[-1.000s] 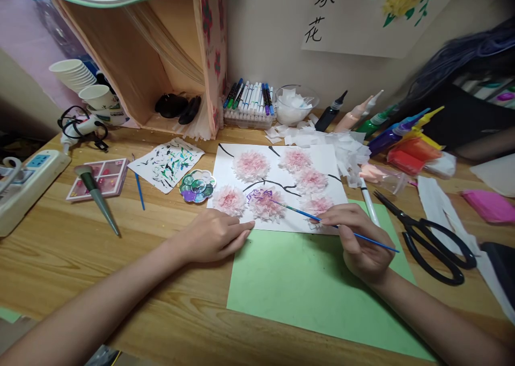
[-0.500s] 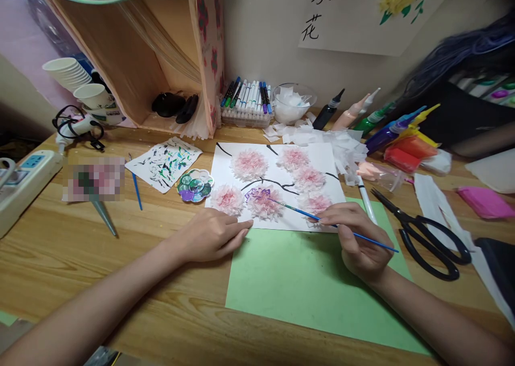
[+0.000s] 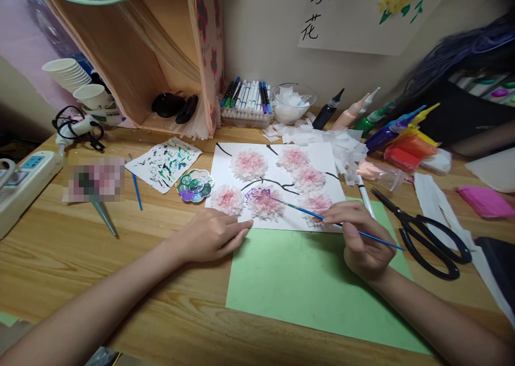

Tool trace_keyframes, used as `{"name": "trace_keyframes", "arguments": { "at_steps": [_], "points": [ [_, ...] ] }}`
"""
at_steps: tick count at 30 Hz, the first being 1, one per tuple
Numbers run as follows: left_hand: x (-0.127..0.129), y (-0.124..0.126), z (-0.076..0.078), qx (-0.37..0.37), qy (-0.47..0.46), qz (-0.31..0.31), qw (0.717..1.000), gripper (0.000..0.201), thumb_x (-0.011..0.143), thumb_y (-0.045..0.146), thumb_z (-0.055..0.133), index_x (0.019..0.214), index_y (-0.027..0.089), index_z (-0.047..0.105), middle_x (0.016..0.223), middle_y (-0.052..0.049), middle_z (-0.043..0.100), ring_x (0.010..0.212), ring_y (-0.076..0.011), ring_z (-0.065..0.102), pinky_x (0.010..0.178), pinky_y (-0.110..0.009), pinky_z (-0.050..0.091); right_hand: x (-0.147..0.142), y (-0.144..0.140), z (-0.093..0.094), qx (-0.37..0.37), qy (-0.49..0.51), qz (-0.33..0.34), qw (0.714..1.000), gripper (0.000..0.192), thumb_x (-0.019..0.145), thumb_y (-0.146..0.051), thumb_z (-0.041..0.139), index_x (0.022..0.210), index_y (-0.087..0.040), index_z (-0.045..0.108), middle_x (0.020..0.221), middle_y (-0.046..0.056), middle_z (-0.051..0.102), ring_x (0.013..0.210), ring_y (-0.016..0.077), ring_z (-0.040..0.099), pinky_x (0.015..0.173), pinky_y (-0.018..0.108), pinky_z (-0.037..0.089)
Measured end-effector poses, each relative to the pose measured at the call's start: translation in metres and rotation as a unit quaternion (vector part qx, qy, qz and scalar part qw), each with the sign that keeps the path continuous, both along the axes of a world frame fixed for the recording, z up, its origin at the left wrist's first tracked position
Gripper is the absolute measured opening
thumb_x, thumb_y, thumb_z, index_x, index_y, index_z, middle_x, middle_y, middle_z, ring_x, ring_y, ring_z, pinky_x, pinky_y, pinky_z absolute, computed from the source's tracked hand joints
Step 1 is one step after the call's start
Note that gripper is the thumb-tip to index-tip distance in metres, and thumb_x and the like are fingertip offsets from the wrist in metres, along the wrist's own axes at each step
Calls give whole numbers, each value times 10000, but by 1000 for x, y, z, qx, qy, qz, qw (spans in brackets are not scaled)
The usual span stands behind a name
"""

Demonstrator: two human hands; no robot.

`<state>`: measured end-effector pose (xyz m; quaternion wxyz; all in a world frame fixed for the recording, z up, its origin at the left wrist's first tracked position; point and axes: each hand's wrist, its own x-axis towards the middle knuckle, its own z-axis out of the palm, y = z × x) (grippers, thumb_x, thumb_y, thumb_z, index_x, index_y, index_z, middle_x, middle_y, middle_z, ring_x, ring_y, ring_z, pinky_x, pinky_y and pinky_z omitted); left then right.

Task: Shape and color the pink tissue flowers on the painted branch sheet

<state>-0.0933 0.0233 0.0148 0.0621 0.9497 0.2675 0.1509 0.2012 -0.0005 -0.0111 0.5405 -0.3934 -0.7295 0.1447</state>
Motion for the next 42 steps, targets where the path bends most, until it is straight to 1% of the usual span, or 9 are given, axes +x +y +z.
{"name": "trace_keyframes", "arguments": {
  "at_steps": [5, 10, 15, 19, 25, 34, 38, 42],
  "points": [
    [0, 0, 0, 0, 1, -1, 1000, 317, 952, 230, 392, 1017, 147, 691, 573, 4, 618, 497, -111, 573, 456, -244, 361, 1, 1, -2, -23, -2, -7, 1000, 204, 890, -208, 482, 895, -267, 677, 774, 39, 695, 764, 223, 623, 671, 407, 499],
    [-1, 1, -2, 3, -2, -1, 1000, 316, 954, 236, 396, 1029, 145, 689, 579, 1, 626, 498, -115, 578, 459, -251, 342, 0, 2, -2, -15, 31, -32, 999, 194, 896, -215, 480, 887, -268, 667, 768, 38, 679, 761, 222, 614, 662, 407, 494],
    [-1, 1, -2, 6, -2, -2, 1000, 323, 957, 235, 391, 1045, 143, 688, 576, 2, 624, 492, -117, 571, 465, -253, 324, -2, 3, -2, -10, 37, -15, 999, 209, 902, -183, 471, 893, -252, 668, 769, 44, 667, 761, 216, 601, 657, 396, 479],
    [-1, 1, -2, 6, -1, -3, 1000, 326, 958, 235, 390, 1043, 142, 691, 574, 5, 620, 489, -122, 570, 460, -262, 332, -2, 3, -2, -3, 43, -22, 999, 219, 903, -166, 465, 902, -254, 665, 778, 38, 661, 770, 212, 592, 672, 390, 473],
    [-1, 0, -2, 2, -7, -5, 1000, 323, 957, 233, 396, 1037, 129, 692, 583, 2, 624, 496, -126, 582, 466, -266, 347, -3, 4, 0, -18, 32, -13, 999, 225, 906, -150, 461, 906, -249, 662, 793, 34, 666, 790, 206, 597, 693, 374, 476],
    [-2, 0, -3, -4, -1, -3, 1000, 316, 956, 235, 405, 1061, 134, 686, 590, 5, 624, 512, -129, 590, 480, -274, 342, -6, 6, 4, -24, 57, -33, 998, 225, 923, -154, 451, 891, -233, 659, 775, 23, 663, 784, 192, 606, 702, 352, 477],
    [-3, 0, -4, -4, 0, -2, 1000, 309, 955, 234, 411, 1065, 139, 683, 591, 10, 623, 513, -129, 591, 480, -279, 342, -4, 5, 2, -18, 56, -15, 998, 231, 923, -153, 450, 897, -232, 665, 776, 28, 667, 780, 194, 604, 696, 353, 475],
    [-2, 0, -4, -4, 3, -2, 1000, 309, 957, 240, 409, 1074, 144, 679, 598, 13, 624, 517, -128, 591, 483, -282, 349, -5, 6, 2, -36, 51, -12, 998, 225, 929, -160, 447, 898, -225, 660, 787, 28, 671, 792, 189, 605, 710, 347, 479]
  ]
}}
